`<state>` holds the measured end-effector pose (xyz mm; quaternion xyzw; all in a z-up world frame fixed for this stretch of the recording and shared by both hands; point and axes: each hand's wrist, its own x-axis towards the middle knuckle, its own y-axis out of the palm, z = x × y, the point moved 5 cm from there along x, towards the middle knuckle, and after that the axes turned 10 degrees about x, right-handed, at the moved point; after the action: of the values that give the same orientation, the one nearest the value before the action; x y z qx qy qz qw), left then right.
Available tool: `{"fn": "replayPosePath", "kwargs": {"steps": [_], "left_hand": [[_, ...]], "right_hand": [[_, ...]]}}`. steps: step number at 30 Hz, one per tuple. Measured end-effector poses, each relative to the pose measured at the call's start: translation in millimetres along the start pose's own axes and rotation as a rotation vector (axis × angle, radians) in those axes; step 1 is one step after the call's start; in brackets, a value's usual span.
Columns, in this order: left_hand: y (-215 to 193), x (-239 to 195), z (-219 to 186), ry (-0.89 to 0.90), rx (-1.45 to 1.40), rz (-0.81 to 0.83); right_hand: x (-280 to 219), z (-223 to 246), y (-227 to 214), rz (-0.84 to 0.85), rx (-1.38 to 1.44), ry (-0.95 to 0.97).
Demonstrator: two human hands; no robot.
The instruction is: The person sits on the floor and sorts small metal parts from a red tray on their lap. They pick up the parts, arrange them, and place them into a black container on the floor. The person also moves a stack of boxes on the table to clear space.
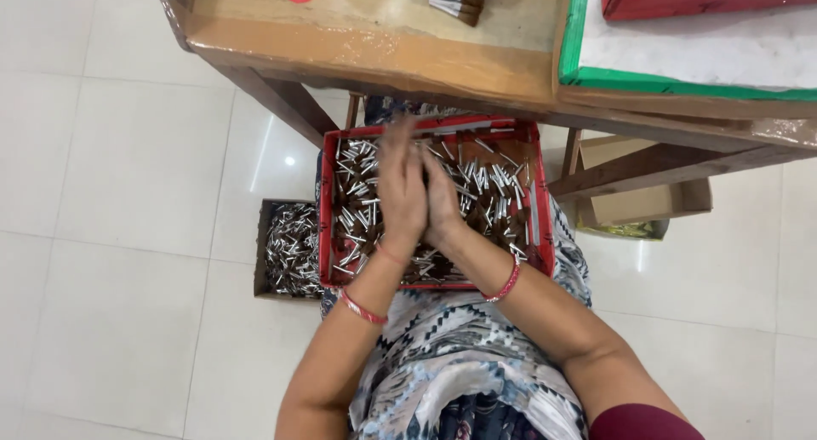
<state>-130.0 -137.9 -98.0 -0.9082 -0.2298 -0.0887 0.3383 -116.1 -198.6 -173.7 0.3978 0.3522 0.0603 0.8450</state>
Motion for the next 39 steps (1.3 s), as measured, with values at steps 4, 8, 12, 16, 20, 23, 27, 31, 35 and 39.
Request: {"fn": "replayPosePath", "kwargs": {"steps": [4, 8, 12, 16, 20, 23, 27, 31, 35, 39], "left_hand": [[12, -3, 5, -0.135, -0.284, 0.111], [9, -9, 6, -0.124, -0.122, 0.026], [10, 6, 40, -0.103, -0.019, -0.041], [6, -7, -3, -0.186, -0.402, 0.076], [12, 0, 27, -0.193, -0.208, 0.042], [11, -5, 4, -0.156, -0.242, 0.032], [-2, 9, 16, -0.180, 0.018, -0.113], [17, -18, 7, -0.243, -0.383, 0.104], [10, -17, 17, -0.174, -0.241, -0.001], [16, -15, 3, -0.212, -0.373, 0.094]], "right_hand": [[6, 14, 9, 0.507, -0.017, -0.288], [-2, 6, 2, 0.149, -0.051, -0.089], [3, -2, -7, 0.190, 0.010, -0.134], [21, 1, -12, 0.011, -0.134, -0.117], [14, -5, -10, 0.197, -0.040, -0.182], [29, 5, -14, 0.227, -0.106, -0.223], [0, -5, -12, 0.078, -0.160, -0.122], [17, 8, -10, 0.189, -0.110, -0.126], [7, 0, -11, 0.158, -0.144, -0.150], [30, 5, -20, 0.359, -0.071, -0.247]]}}
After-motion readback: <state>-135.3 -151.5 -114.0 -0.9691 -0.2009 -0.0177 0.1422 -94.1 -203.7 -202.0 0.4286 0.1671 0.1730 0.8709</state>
